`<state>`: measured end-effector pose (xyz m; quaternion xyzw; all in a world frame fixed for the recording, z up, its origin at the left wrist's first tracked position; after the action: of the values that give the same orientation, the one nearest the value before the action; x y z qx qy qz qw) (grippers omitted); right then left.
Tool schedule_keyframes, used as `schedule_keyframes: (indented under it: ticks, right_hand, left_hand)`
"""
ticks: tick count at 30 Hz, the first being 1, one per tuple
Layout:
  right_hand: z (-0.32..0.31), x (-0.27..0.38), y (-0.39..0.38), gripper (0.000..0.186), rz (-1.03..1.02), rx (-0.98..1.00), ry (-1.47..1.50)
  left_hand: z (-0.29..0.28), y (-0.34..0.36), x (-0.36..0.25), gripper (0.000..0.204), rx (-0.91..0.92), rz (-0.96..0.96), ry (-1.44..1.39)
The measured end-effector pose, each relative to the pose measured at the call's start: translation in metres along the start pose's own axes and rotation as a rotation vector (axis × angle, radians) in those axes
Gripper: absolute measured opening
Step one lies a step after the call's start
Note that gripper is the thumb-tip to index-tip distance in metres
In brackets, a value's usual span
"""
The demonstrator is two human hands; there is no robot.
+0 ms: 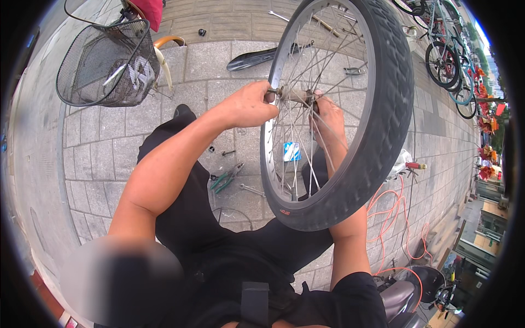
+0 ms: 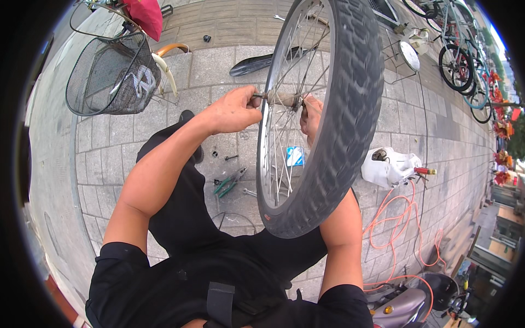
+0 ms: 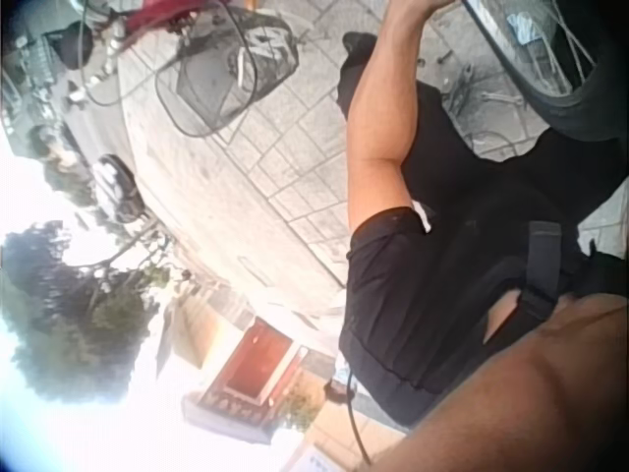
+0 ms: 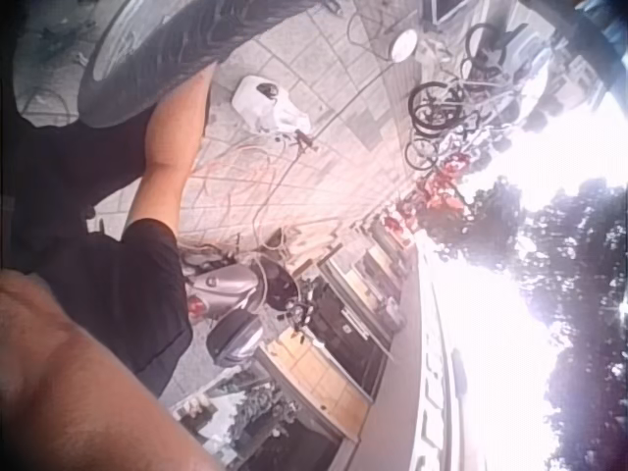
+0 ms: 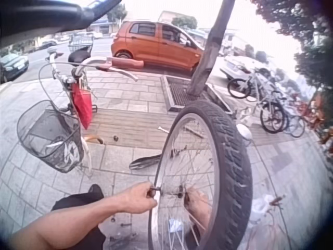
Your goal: The person sits on the ground and works on a bicycle wheel, using a wrench and pliers to adjust the hub and spokes. The wheel is rotated and inspected repeatedly during the process.
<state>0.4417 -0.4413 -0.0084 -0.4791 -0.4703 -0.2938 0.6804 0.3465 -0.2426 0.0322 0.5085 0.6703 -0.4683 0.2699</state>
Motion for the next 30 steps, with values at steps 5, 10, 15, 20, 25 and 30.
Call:
schedule_keyframes:
  ticks: [5,10,15,20,25,30]
  right_hand:
    - [0.012,0.011,-0.011,0.027,0.061,0.096,0.125]
    - [-0.006,-0.008,0.008,0.029,0.031,0.052,0.06]
    - [0.009,0.012,-0.008,0.032,0.074,0.157,0.027]
    - [0.004,0.003,-0.004,0.033,0.055,0.042,-0.003]
    - [-0.006,-0.009,0.005,0.031,-0.028,0.0,-0.06]
    - [-0.009,-0.008,0.007,0.032,-0.027,-0.013,-0.064]
  left_hand:
    - [0.0,0.0,0.004,0.026,0.004,-0.003,-0.005]
    - [0.002,0.001,0.003,0.025,-0.003,-0.001,-0.025]
    - [0.001,0.0,0.004,0.024,-0.014,-0.002,-0.006]
    - [0.0,-0.003,0.0,0.024,-0.005,-0.009,-0.023]
    - [-0.001,-0.003,0.0,0.024,0.013,-0.027,-0.006]
    - [0.0,-0.003,0.001,0.024,0.016,-0.026,0.003]
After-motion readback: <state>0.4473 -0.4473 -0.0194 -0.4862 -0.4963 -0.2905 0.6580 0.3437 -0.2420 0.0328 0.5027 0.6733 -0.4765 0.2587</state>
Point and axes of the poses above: each hand's wrist, its own y-axis towards the middle knuckle, its own z-axis out of the palm, x = y × z, the point moved 4 cm from there along y, towards the middle knuckle, and after that the axes turned 3 degrees about x, right-handed, at the moved point
